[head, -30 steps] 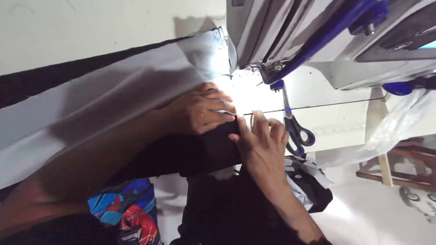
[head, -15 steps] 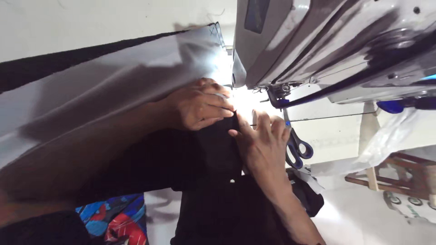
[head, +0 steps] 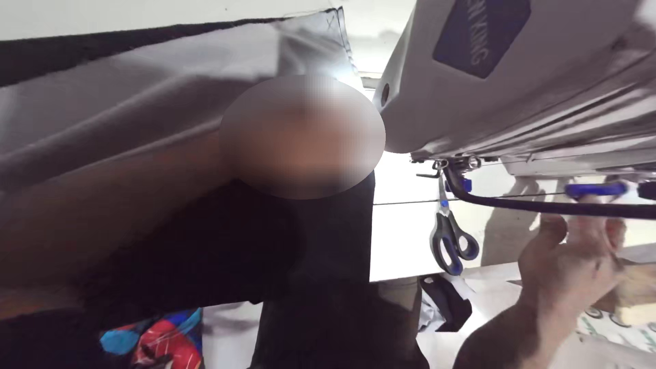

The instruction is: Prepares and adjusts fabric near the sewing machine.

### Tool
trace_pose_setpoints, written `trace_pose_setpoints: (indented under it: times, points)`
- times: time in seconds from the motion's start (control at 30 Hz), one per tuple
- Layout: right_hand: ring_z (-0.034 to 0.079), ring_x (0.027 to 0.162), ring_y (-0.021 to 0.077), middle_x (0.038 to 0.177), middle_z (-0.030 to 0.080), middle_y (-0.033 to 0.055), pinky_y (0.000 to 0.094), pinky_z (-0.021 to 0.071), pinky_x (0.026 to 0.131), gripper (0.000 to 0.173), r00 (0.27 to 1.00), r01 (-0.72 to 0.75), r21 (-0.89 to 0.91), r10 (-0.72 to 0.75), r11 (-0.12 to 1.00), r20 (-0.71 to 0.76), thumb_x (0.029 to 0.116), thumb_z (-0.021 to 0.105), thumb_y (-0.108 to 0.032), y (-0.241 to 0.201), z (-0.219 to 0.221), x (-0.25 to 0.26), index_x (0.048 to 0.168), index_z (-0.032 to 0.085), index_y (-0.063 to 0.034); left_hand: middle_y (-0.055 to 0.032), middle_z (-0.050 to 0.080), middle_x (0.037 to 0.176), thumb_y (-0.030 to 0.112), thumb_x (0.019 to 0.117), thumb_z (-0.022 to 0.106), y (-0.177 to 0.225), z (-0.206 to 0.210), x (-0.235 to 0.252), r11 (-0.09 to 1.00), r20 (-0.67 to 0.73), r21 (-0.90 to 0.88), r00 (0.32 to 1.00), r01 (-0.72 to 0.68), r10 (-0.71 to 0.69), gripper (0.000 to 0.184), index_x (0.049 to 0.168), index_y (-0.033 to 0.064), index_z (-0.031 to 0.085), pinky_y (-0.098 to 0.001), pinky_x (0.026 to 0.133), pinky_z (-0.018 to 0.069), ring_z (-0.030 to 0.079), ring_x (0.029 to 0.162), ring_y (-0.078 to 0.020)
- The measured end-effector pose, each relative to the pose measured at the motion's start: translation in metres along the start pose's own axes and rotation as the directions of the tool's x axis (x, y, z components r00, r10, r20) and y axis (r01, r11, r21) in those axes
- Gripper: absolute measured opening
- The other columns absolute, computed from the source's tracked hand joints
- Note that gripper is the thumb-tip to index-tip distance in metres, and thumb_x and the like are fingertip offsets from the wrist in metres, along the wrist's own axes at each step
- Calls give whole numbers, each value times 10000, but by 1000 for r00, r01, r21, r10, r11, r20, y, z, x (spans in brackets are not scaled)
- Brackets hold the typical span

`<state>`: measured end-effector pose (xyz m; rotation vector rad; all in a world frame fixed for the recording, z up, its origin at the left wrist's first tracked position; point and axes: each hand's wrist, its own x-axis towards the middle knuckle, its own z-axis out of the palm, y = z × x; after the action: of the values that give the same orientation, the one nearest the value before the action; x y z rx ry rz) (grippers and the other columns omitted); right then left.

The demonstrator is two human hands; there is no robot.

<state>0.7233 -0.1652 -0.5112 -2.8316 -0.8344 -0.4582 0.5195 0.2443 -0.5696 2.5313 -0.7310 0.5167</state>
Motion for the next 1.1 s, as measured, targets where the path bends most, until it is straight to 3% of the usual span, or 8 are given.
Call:
trace_pose_setpoints:
  times: [0.1,0.2,0.43,0.6,0.7,0.77,0.9,1.1]
  points:
    - [550,1310,518,1437,568,287,700,419,1032,507,979,63,4,-63,998,195,1081,456,-360,2,4,7,1371,628,19,9,763,1059,233,995,502,26,-22,12,999,-25,26,999,24,-23,296,968,158,787,-381,916,479,669,1033,-176]
    - [533,1292,566,1434,550,323,754,404,1013,510,967,69,25,-73,997,245,1076,468,-403,3,-7,16,1303,683,0,-6,758,1124,223,1013,484,30,-22,10,999,4,11,999,45,-45,325,1048,154,800,-459,1051,436,640,1171,-223]
    - [581,1302,455,1400,577,323,563,438,1108,642,996,63,97,-57,993,-63,1027,597,-406,-47,-30,-4,1440,525,81,-41,743,1192,260,1019,504,27,-20,7,993,1,40,993,114,-114,322,1089,130,789,-450,1051,472,645,1201,-245]
    - [697,999,341,1069,714,237,471,569,854,541,946,324,295,-315,899,-80,953,687,-437,-132,-23,3,1177,703,56,-123,676,1265,331,1023,472,30,-22,11,958,54,153,965,244,-255,392,1177,52,700,-514,1120,422,573,1303,-312]
    - [701,715,355,761,695,196,491,526,620,278,901,419,218,-374,882,-219,933,683,-244,-168,-7,21,845,708,19,-130,650,1322,399,1031,447,31,-21,14,930,113,207,937,303,-330,445,1235,73,669,-552,1171,346,495,1394,-330]
    - [692,636,355,702,685,178,508,496,545,232,894,422,159,-380,893,-239,948,652,-177,-171,-3,21,809,710,0,-105,630,1383,425,1040,433,33,-22,15,919,129,229,925,322,-357,459,1266,100,664,-542,1206,300,447,1445,-309]
    - [707,821,387,939,725,202,590,549,692,414,956,242,160,-264,957,131,997,636,-395,-128,-32,-4,1073,728,1,-62,609,1446,449,1048,396,32,-20,14,908,108,272,928,317,-356,480,1274,154,700,-537,1218,274,410,1475,-298]
    - [672,1163,374,1352,673,147,550,526,961,378,909,258,278,-330,925,256,990,545,-134,-78,-34,-54,1328,692,-54,-87,557,1495,429,1066,376,30,-22,13,897,132,240,903,370,-408,480,1337,144,653,-527,1232,264,391,1489,-291]
